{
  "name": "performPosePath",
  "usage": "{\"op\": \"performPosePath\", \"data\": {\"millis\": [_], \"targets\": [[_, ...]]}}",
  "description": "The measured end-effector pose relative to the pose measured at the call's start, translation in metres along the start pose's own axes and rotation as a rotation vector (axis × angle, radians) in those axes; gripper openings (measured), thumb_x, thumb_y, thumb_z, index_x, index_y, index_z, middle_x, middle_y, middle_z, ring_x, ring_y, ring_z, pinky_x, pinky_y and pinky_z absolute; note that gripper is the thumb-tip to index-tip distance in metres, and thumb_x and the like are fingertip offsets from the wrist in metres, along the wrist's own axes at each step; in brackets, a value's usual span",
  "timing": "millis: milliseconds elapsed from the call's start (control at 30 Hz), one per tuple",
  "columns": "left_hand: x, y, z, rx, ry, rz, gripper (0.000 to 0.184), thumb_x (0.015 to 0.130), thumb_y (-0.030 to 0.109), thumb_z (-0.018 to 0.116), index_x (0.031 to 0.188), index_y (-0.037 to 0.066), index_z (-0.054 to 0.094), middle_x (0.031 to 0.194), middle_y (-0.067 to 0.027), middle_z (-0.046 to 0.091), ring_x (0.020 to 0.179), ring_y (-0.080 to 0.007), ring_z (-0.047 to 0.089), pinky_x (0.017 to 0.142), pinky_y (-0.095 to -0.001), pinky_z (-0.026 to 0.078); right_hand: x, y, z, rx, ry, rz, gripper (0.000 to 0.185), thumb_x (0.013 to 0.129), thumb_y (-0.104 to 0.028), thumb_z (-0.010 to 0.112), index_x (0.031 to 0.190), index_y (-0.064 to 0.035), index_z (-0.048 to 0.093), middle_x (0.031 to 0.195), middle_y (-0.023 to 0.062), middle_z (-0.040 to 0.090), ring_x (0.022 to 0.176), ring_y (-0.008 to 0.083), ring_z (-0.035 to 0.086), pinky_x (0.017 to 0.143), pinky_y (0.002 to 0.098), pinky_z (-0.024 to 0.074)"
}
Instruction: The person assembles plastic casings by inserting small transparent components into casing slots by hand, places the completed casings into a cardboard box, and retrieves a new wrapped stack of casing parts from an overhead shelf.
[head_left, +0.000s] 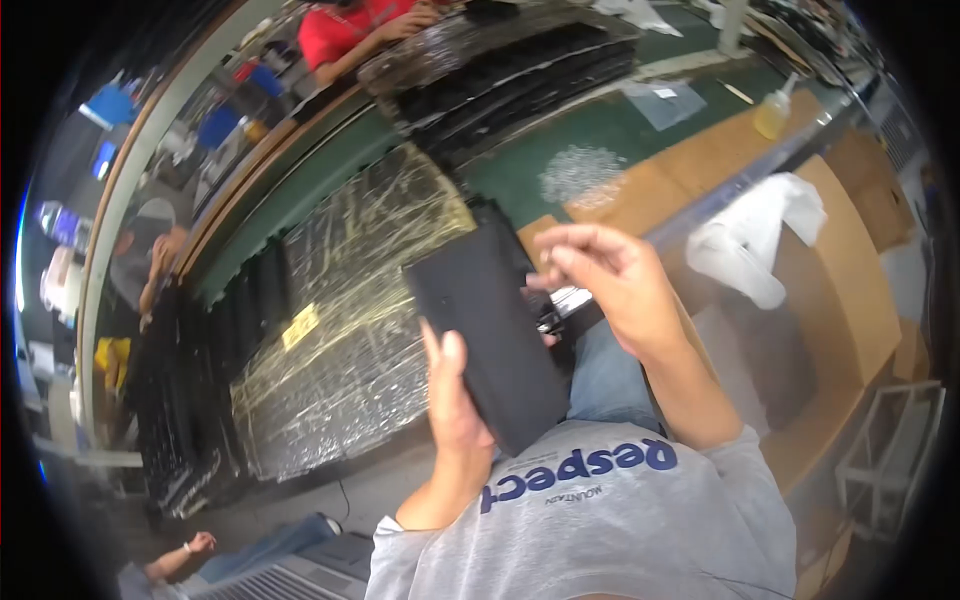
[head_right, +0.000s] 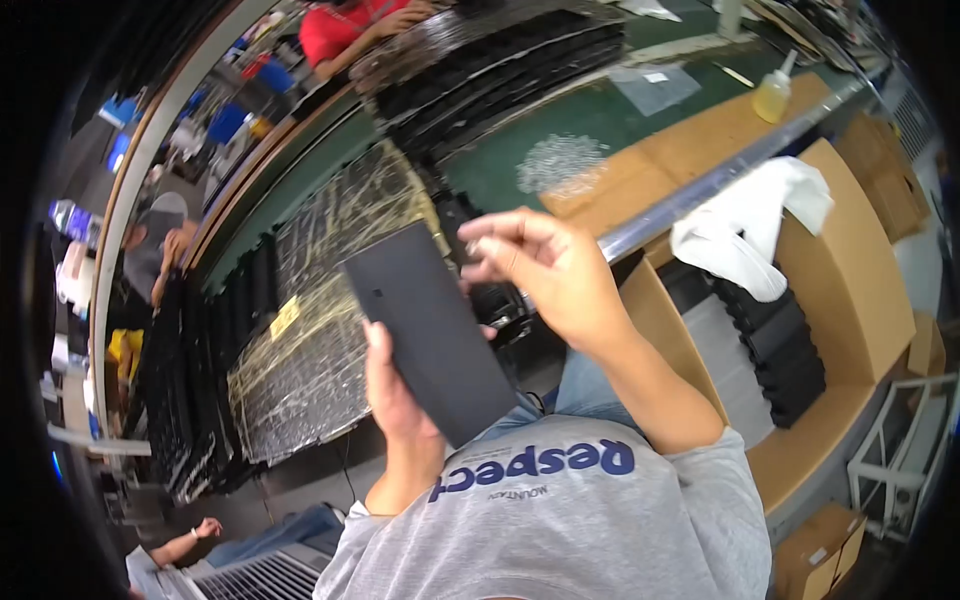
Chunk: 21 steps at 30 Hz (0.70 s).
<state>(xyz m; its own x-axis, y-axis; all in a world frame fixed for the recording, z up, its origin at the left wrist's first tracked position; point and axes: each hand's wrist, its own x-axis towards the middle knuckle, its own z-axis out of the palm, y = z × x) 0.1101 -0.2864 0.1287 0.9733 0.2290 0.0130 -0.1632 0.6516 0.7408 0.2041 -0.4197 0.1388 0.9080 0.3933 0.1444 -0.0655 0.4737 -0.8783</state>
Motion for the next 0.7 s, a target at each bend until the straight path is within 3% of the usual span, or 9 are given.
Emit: {"op": "performPosePath", "data": {"millis": [200, 300, 467, 567, 700], "targets": [[-0.01, 0.0, 0.006, 0.227, 0.005, 0.012, 0.053, 0.095, 0.044, 0.024, 0.13, 0.005, 0.03, 0.122, -0.0175, 0.046, 0.105, -0.0285, 0.054, 0.086, -0.0354, 0.049, -0.013, -0.011, 0.037, -0.075, -0.108, 0.077, 0.014, 0.082, -0.001, 0.06, 0.096, 0.0031, 0.061, 0.081, 0.0048, 0.059, 0.072, 0.0091, 0.06, 0.066, 0.0189, 0.0503], [-0.009, -0.003, -0.002, 0.255, -0.025, 0.063, 0.052, 0.096, 0.044, 0.022, 0.132, 0.007, 0.028, 0.124, -0.0152, 0.044, 0.112, -0.0243, 0.048, 0.093, -0.034, 0.043, -0.013, -0.006, 0.044, -0.153, -0.111, -0.092, 0.01, 0.079, 0.001, 0.062, 0.09, 0.0015, 0.064, 0.081, 0.0029, 0.059, 0.071, 0.0077, 0.06, 0.062, 0.0171, 0.0494], [-0.009, -0.003, -0.002, 0.357, -0.063, 0.13, 0.053, 0.096, 0.042, 0.025, 0.135, 0.006, 0.022, 0.127, -0.0146, 0.041, 0.116, -0.023, 0.044, 0.097, -0.0345, 0.038, -0.017, -0.01, 0.045, -0.247, -0.11, -0.093, 0.011, 0.078, 0.006, 0.06, 0.089, 0.0042, 0.063, 0.085, 0.006, 0.056, 0.071, 0.0097, 0.058, 0.061, 0.0208, 0.0516], [-0.01, 0.0, 0.001, 0.627, -0.056, 0.206, 0.054, 0.096, 0.04, 0.027, 0.136, 0.006, 0.018, 0.13, -0.0147, 0.037, 0.119, -0.0221, 0.04, 0.1, -0.0342, 0.033, -0.02, -0.012, 0.044, -0.539, -0.116, -0.228, 0.01, 0.078, 0.005, 0.062, 0.088, 0.0045, 0.063, 0.084, 0.0059, 0.055, 0.07, 0.009, 0.058, 0.06, 0.0211, 0.0517], [-0.01, 0.0, -0.006, 0.757, -0.098, 0.305, 0.055, 0.095, 0.04, 0.03, 0.136, 0.005, 0.017, 0.13, -0.0146, 0.035, 0.12, -0.0218, 0.038, 0.101, -0.0341, 0.031, -0.022, -0.013, 0.049, -0.451, -0.102, -0.147, 0.013, 0.076, 0.005, 0.064, 0.089, 0.0033, 0.063, 0.082, 0.0055, 0.055, 0.068, 0.0085, 0.057, 0.057, 0.0189, 0.0495]]}}
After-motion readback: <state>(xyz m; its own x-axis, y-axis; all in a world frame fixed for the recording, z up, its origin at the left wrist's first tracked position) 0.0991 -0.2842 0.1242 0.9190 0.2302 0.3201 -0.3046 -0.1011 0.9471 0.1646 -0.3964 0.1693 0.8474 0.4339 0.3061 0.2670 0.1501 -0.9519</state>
